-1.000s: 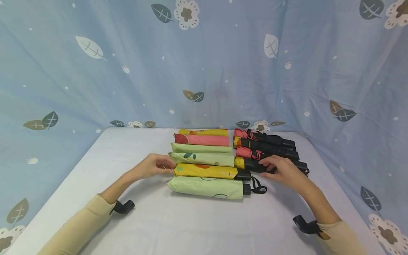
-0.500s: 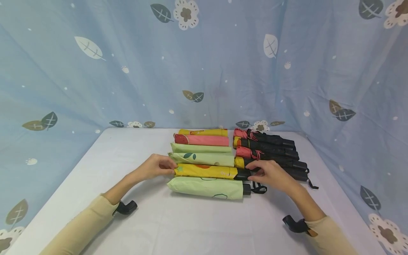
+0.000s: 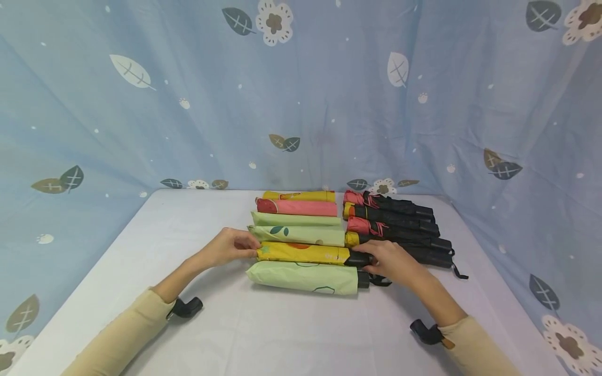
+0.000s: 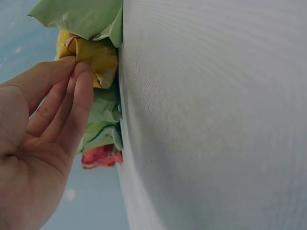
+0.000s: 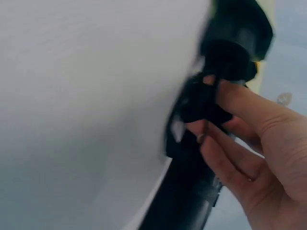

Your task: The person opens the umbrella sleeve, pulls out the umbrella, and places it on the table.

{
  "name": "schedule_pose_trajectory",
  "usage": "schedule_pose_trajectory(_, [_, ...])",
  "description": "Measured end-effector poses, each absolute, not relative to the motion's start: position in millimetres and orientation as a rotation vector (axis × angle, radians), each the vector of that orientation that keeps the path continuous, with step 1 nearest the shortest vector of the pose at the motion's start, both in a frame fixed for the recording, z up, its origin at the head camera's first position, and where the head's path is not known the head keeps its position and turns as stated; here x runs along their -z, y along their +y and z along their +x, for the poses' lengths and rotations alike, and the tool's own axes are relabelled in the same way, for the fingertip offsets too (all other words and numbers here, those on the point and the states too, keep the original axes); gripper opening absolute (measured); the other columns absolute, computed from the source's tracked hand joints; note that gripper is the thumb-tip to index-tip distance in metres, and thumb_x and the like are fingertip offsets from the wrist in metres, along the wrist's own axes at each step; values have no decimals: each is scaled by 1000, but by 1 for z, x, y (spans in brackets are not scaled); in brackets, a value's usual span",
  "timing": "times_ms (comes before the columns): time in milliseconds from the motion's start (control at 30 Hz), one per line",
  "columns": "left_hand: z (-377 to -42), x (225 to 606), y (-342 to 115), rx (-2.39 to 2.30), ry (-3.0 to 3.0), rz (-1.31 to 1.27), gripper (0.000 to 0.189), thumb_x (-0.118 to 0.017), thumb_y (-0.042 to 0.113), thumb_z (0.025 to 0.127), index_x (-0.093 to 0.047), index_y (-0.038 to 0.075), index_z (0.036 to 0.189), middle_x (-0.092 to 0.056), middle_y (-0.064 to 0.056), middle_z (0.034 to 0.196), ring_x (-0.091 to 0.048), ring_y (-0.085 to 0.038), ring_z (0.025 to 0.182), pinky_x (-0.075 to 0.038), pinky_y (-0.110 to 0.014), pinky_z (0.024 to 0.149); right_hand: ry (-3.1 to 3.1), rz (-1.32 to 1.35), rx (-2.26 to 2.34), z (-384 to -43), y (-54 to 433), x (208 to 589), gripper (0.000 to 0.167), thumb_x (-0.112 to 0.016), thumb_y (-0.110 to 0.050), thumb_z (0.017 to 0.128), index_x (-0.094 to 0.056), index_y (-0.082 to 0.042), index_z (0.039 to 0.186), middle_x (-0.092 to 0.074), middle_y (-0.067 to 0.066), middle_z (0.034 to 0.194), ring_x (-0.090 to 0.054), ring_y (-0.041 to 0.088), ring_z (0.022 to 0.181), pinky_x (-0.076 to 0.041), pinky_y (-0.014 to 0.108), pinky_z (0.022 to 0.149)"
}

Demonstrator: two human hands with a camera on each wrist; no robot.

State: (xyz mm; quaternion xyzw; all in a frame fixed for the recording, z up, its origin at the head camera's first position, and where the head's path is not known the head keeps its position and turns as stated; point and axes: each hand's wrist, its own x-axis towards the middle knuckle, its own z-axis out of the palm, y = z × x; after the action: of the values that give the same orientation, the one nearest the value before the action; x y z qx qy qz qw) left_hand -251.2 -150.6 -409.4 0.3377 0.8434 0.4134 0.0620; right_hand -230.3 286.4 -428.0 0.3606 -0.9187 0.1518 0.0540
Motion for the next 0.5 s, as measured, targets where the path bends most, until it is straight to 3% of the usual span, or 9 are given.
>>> schedule_pose_trajectory(267, [-267,434,-157,-1275,2540,1015,13,-75,6,86,-74,7,98,-76,-9,89,-73,-19,81,-60,-24,75,-2718,1113,-352,-229,286,429,49,-82,-15,78,-66,-15,124,-70,3,108,-47,-9,55,-41,11,47])
schedule_pose_trajectory(400, [-268,436,-156,-1265,2548,977,13,-73,1,86,-72,1,99,-75,-16,89,-73,-31,81,-61,-32,73,-2741,1063,-369,-228,284,423,50,-83,-18,77,-67,-18,124,-69,2,109,-38,-10,50,-36,12,44])
schedule_pose_trajectory(500, [-269,437,-157,-1265,2547,969,13,-73,2,86,-72,1,99,-75,-16,89,-73,-31,81,-60,-31,70,-2751,1040,-440,-229,284,421,51,-83,-16,77,-67,-19,125,-66,1,108,-41,-9,55,-40,13,46])
